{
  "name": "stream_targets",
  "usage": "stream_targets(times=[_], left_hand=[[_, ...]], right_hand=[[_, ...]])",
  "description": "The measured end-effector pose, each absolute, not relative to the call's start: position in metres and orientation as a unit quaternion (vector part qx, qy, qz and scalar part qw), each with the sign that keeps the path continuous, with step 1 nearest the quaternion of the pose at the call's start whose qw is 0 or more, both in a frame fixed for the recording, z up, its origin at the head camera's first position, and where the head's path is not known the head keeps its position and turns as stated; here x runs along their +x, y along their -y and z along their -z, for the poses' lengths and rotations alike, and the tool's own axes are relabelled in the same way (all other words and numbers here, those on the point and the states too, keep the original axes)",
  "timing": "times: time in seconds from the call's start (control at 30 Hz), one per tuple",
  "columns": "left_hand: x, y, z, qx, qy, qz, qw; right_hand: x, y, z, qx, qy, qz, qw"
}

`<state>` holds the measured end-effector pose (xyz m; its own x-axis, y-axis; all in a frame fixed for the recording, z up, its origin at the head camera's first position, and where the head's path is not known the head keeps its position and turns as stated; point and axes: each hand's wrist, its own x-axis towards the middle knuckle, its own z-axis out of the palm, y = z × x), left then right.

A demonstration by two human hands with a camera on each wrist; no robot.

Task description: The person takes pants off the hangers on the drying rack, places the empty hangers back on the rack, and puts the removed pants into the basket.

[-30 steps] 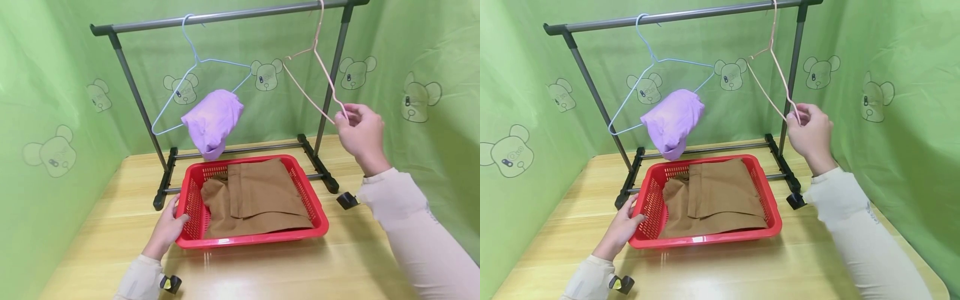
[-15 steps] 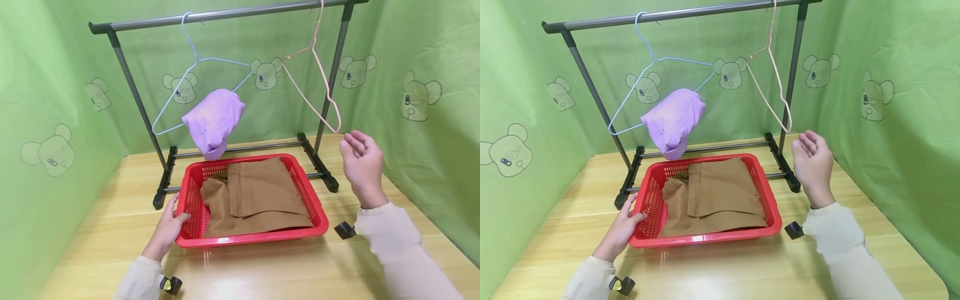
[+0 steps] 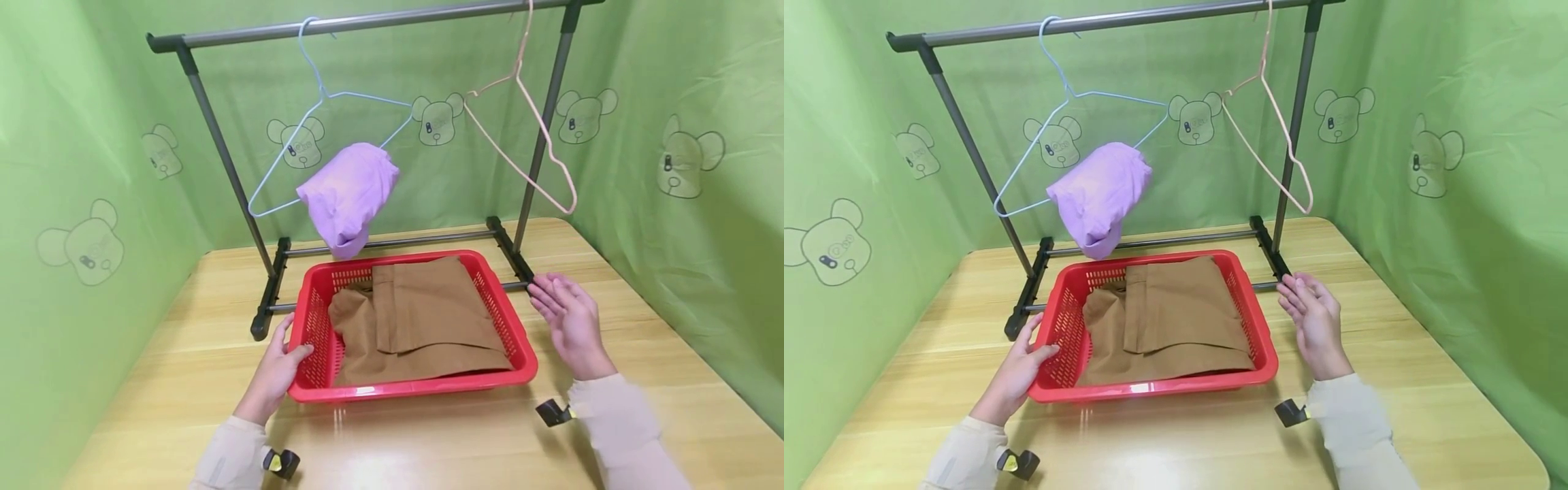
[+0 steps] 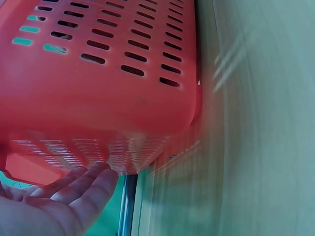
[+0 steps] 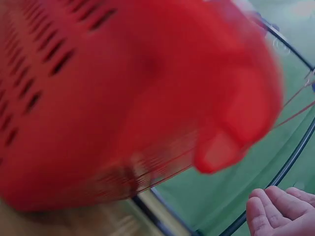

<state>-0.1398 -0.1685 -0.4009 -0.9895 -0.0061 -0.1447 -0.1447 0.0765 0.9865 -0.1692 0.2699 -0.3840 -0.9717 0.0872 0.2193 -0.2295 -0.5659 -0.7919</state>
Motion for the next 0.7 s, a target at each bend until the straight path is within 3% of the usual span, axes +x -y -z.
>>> stream_targets(times=[0.37,0.7], left_hand=[[-0.143,0.166,0.406,-0.051,-0.723,-0.687,0.045],[-0.14,0.168,0.406,-0.053,-0.724,-0.687,0.041]], right_hand=[[-0.167,-0.257,0.419,0.137,0.507,-0.849,0.055],[-0.162,-0.248,0.43,0.144,0.576,-0.805,-0.025]])
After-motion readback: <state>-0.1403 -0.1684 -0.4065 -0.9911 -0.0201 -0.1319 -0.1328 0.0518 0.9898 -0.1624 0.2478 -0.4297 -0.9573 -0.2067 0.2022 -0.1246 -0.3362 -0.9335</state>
